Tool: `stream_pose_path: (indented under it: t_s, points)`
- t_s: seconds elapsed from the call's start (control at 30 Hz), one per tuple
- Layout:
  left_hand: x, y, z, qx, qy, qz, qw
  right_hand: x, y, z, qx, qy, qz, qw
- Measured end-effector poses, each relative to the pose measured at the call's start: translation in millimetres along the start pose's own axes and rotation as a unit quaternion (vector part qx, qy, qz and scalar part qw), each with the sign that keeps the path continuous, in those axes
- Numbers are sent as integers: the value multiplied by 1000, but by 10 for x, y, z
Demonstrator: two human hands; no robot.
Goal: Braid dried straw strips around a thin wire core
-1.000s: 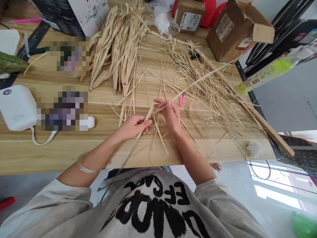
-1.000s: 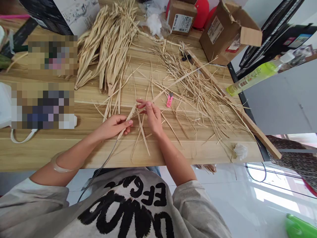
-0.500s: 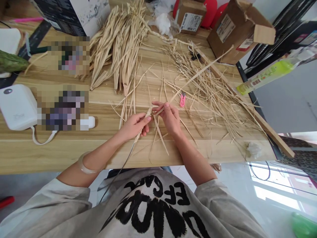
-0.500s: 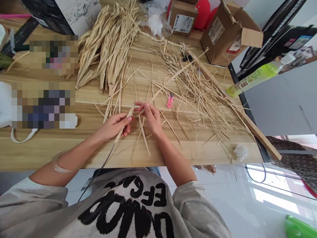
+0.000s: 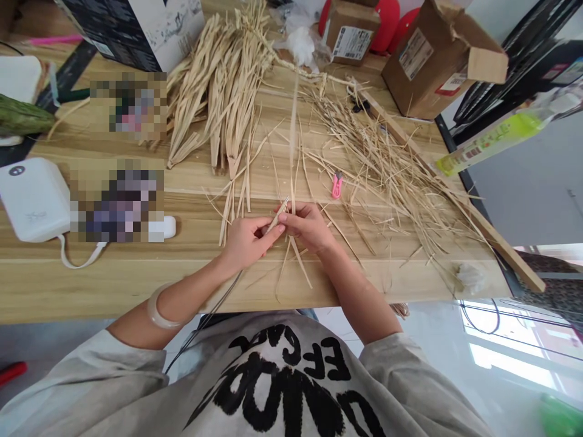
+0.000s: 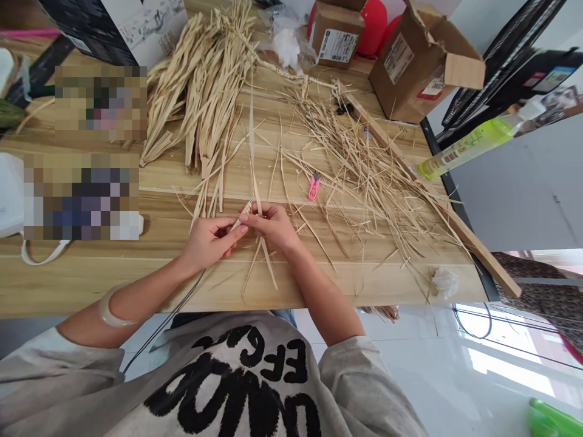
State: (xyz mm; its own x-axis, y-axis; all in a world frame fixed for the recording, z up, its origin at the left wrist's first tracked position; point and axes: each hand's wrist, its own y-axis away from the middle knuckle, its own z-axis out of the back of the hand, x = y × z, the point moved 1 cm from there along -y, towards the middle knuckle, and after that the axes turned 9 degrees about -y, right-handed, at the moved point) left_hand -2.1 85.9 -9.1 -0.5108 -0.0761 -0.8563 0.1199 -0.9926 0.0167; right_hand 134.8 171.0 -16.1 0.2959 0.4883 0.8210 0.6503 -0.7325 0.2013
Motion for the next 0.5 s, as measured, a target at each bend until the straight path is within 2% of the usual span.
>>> stream_pose_path:
  t_s: [0.17, 0.5]
  points:
    - [30, -2, -23, -23, -21, -39, 999, -7, -15, 43, 20, 8, -10, 1000]
    - [-46, 33, 21, -48, -40, -88, 994, -13, -21, 88, 66, -3, -10, 998]
